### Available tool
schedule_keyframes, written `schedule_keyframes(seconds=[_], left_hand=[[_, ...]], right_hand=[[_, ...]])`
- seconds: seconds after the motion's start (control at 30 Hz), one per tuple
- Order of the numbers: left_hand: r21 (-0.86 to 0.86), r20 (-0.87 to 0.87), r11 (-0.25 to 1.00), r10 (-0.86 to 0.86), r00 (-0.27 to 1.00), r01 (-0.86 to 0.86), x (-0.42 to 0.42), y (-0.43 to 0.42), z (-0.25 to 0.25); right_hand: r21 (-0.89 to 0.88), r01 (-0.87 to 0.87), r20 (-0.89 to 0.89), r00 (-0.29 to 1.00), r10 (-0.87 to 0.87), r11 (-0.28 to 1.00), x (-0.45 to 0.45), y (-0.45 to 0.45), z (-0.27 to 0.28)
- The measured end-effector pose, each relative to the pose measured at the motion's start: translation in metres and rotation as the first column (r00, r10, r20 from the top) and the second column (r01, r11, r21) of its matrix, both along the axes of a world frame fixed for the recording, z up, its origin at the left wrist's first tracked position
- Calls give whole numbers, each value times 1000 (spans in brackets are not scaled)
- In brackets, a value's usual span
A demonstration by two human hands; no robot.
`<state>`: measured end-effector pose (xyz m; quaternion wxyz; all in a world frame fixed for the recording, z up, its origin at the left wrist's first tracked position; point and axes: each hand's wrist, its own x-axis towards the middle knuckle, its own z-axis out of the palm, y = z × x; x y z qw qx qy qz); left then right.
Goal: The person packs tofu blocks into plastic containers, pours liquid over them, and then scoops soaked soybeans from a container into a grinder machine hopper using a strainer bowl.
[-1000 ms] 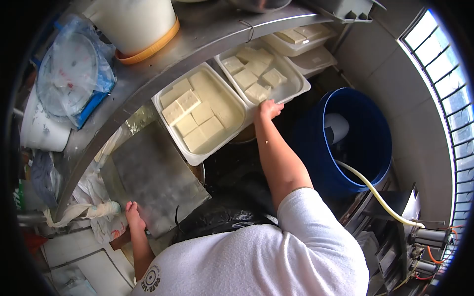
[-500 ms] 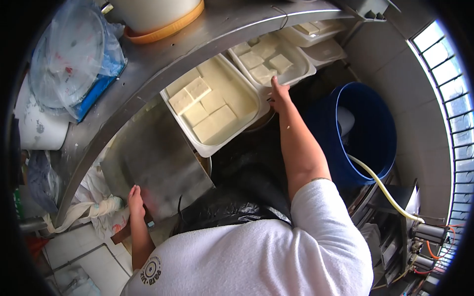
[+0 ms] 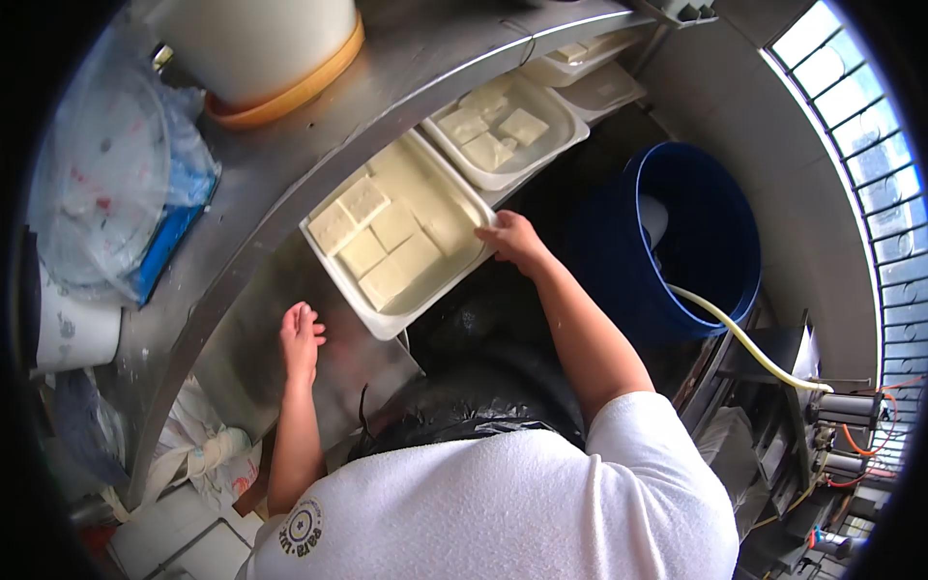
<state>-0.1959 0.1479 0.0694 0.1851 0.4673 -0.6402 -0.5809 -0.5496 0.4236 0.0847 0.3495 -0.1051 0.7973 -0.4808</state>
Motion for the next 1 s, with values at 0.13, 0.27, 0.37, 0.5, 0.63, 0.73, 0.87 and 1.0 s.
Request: schedule_keyframes(seconds=[0.13,0.27,0.37,0.5,0.63,0.73,0.87,1.0], left_hand=[[170,9,985,-33,999,31,-85,-1,10],[245,-65,963,131,989,-112,-130,-5,-10],[140,31,972,185,982,-187,-139,6,1],[11,37,973,231,972,-231,-138,2,-3],[-146,136,969,218,966,-198,-135,0,-2],[-243,211,960,193,958,-139,-138,6,24],[-396,76,910,169,983,-126,-124,-21,15],[-472,70,881,82,994,-39,-139,-51,46]], right_hand=[[209,-220,-546,782,301,953,-22,-25,-5],[443,-299,-423,761,492,845,-31,-56,17],[321,-404,-401,761,509,857,-50,-53,-4],[63,-316,-447,839,310,947,-43,-42,-12],[-11,-311,-380,880,284,950,-40,-35,1],[-65,-334,-371,883,288,940,-42,-31,10],[-161,-330,-392,886,247,930,-48,-26,30],[-201,-331,-407,884,228,922,-68,-23,74]])
